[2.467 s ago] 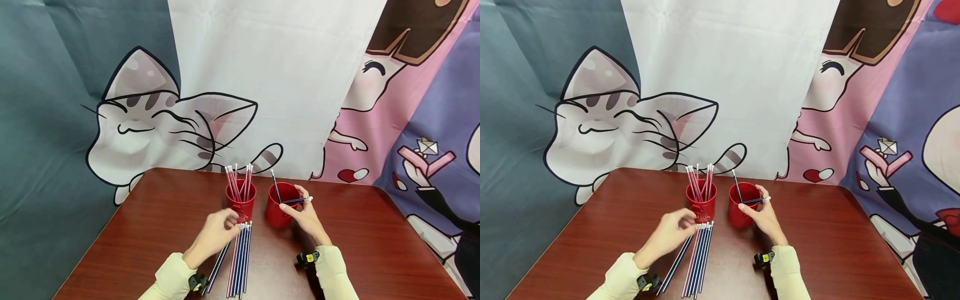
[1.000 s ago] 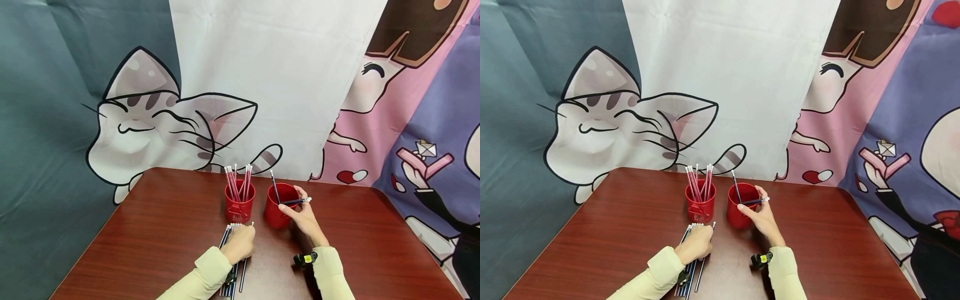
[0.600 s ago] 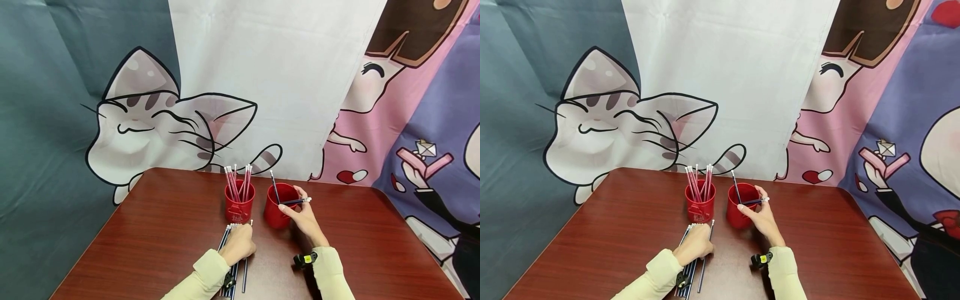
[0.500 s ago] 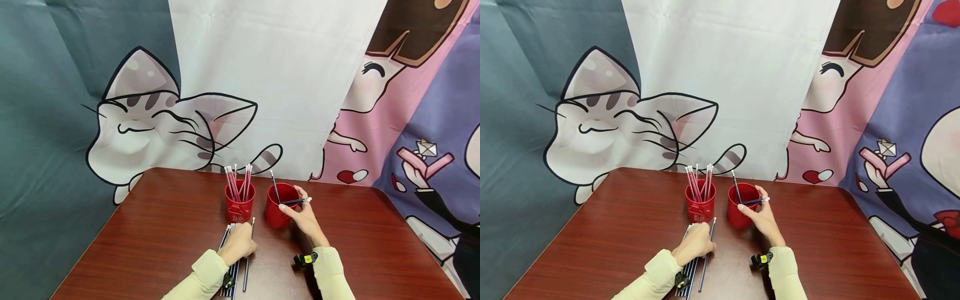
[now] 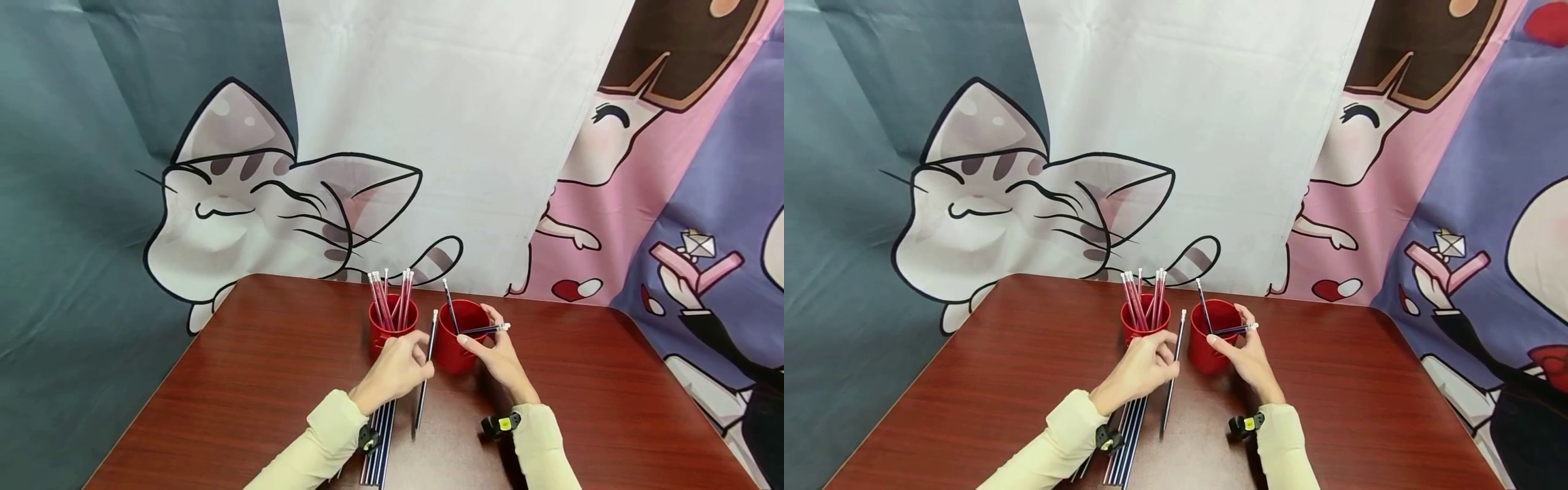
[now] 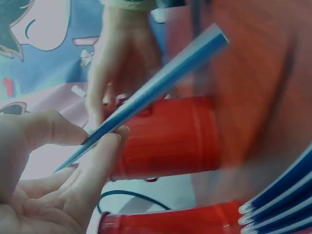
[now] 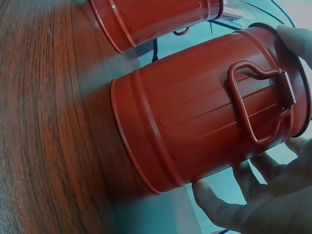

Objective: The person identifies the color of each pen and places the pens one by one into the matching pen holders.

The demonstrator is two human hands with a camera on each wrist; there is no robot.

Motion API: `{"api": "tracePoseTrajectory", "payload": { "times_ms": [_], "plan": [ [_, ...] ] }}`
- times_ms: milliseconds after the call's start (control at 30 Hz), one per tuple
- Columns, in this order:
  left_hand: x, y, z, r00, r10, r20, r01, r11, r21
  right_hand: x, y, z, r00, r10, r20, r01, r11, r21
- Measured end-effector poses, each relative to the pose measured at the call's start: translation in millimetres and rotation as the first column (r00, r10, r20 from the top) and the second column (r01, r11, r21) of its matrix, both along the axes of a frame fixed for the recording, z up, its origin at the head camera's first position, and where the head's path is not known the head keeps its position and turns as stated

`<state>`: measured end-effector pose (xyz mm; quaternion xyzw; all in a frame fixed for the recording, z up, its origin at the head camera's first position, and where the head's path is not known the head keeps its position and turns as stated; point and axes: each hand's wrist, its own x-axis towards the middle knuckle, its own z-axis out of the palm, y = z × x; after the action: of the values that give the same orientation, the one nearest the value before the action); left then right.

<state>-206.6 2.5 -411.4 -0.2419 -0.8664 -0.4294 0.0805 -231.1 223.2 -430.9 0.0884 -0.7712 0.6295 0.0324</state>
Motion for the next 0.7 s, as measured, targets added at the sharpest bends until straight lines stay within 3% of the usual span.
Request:
{"api": "tracePoseTrajectory", "payload": {
  "times_ms": [167,367,567,700],
  "plan": [
    [-8.1,1.1,19.1,0.999,-0.015,-0.036,0.018,0.996,0.083,-0.5,0.6,-0.7,1.0,0.0,-0.001,0.0,1.0,-0.005],
    [-24.5,12.4,46.8,0.989,-0.012,-0.148,0.034,0.989,0.146,-0.4,0.7,-0.5,1.0,-0.01,-0.012,0.01,1.0,-0.01],
    [-42.4,23.2,69.0,0.959,0.028,-0.28,0.022,0.984,0.175,-1.5,1.0,-2.6,1.0,-0.008,-0.007,0.008,1.0,0.002],
    [-52.2,30.3,77.1,0.934,0.053,-0.353,0.011,0.984,0.178,-2.4,0.5,-2.1,1.0,-0.003,-0.004,0.003,1.0,-0.009]
  ]
}}
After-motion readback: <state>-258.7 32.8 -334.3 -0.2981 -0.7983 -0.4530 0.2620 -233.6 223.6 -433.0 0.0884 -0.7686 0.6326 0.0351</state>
